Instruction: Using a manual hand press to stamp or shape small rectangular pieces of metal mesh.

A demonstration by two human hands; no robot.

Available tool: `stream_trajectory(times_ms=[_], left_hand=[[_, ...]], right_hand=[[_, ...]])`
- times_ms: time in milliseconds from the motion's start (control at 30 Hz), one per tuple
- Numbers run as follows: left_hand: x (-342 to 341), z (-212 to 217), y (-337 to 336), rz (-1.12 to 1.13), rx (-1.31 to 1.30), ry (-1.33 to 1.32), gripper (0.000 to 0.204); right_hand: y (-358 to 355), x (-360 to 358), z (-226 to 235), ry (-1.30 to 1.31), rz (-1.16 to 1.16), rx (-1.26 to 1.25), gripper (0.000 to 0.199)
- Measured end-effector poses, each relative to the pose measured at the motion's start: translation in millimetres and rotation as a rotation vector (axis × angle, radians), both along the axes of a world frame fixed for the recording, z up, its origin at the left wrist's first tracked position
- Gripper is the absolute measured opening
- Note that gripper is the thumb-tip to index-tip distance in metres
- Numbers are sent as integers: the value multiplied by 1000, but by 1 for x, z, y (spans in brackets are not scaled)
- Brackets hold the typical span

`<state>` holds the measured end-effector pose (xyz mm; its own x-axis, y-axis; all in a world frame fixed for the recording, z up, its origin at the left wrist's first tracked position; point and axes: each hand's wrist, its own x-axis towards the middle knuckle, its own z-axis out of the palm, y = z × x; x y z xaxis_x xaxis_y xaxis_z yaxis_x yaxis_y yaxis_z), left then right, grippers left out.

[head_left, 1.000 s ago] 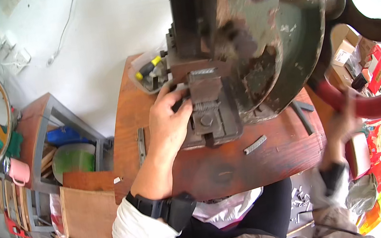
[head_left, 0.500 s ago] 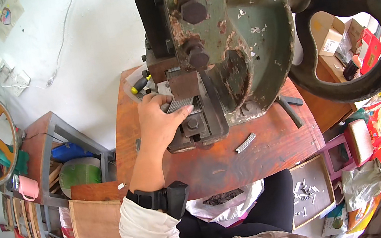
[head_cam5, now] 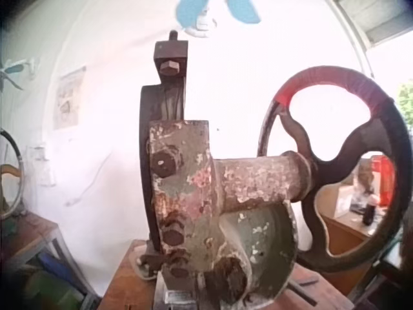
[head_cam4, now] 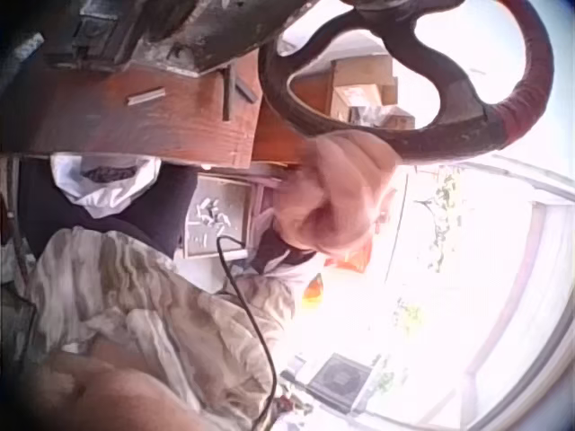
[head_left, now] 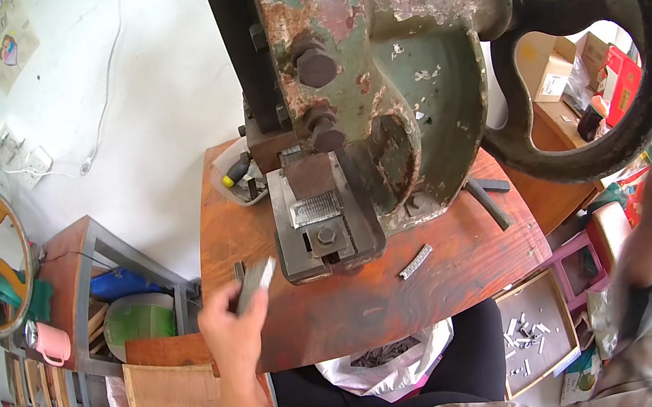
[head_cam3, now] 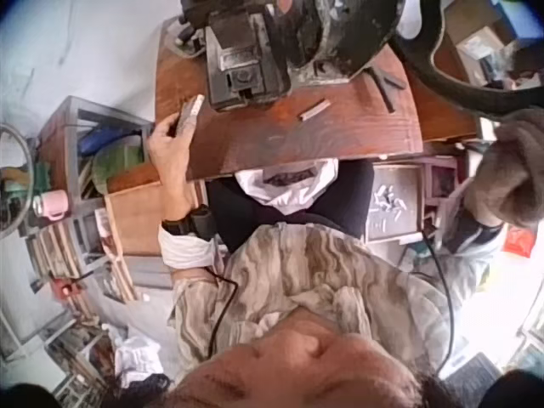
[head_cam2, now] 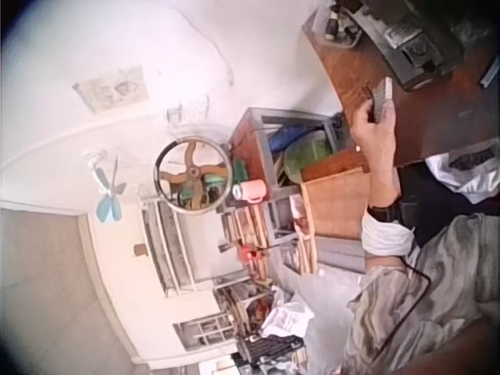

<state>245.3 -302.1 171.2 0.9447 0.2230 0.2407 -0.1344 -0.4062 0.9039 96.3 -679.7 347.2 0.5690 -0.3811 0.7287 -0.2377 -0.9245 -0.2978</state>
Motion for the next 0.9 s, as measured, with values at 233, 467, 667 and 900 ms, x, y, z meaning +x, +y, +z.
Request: stream_trajectory(times_ms=[233,467,667,900], left_hand=[[-40,-44,-54,-348,522,-315,49],[-45,-36,-50,-339,432,-288,54],[-42,-49,-68,-277,530,-303,49],[-42,-39,-61,-356,521,-287,43]], right_hand=[[37,98,-197,199,845,28,27],[35,115,-224,332,807,163,20],[114,82,-196,261,1025,-175,35],[101,92,-207,199,933,-293,37]])
